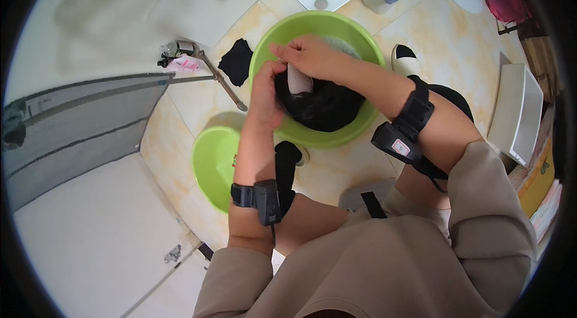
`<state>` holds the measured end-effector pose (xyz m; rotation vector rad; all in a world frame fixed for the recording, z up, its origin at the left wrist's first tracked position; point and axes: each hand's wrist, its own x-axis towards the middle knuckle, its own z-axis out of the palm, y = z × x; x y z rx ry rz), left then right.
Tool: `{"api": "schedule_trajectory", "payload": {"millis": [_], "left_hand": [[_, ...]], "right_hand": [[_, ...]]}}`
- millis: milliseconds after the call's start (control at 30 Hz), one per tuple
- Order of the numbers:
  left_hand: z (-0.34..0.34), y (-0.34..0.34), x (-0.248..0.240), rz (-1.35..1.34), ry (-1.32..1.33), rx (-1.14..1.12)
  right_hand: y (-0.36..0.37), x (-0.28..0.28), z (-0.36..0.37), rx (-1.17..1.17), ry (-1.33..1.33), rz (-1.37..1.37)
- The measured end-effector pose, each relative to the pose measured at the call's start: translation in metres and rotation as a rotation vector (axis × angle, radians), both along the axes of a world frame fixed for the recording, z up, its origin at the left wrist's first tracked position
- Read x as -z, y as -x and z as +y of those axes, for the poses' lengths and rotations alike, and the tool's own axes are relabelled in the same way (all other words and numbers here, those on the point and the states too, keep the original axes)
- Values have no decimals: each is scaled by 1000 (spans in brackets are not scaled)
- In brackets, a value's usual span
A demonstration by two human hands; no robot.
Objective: The person sits on the floor and hand-washes dark garments in a green basin filled with soapy water. They repeatedly submerge, agitate, wring, and rinse the clothes by hand, then place them into a second green basin.
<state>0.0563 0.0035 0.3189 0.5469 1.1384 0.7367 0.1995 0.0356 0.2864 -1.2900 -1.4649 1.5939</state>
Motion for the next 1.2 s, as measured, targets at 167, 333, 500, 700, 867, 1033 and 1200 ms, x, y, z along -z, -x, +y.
{"api": "schedule_trajectory", "payload": {"millis": [167, 333, 500, 700, 867, 1033, 1200], "left_hand": [[2, 17, -13, 431, -340, 487], [1, 7, 0, 589, -331, 521], [1, 17, -10, 366, -349, 248], [4, 37, -6, -286, -210, -229], [15, 34, 16, -48, -151, -347], [13, 25, 45, 97, -165, -529], [9, 13, 55, -61, -51, -454]], "right_hand": [[-8, -24, -5, -45, 67, -63], [-7, -19, 2, -155, -19, -82], [-13, -7, 8, -80, -87, -93], [-21, 6, 5, -154, 81, -172], [-18, 16, 3, -127, -153, -140], [11, 5, -24, 29, -473, 2], [34, 0, -44, -42, -674, -117]]}}
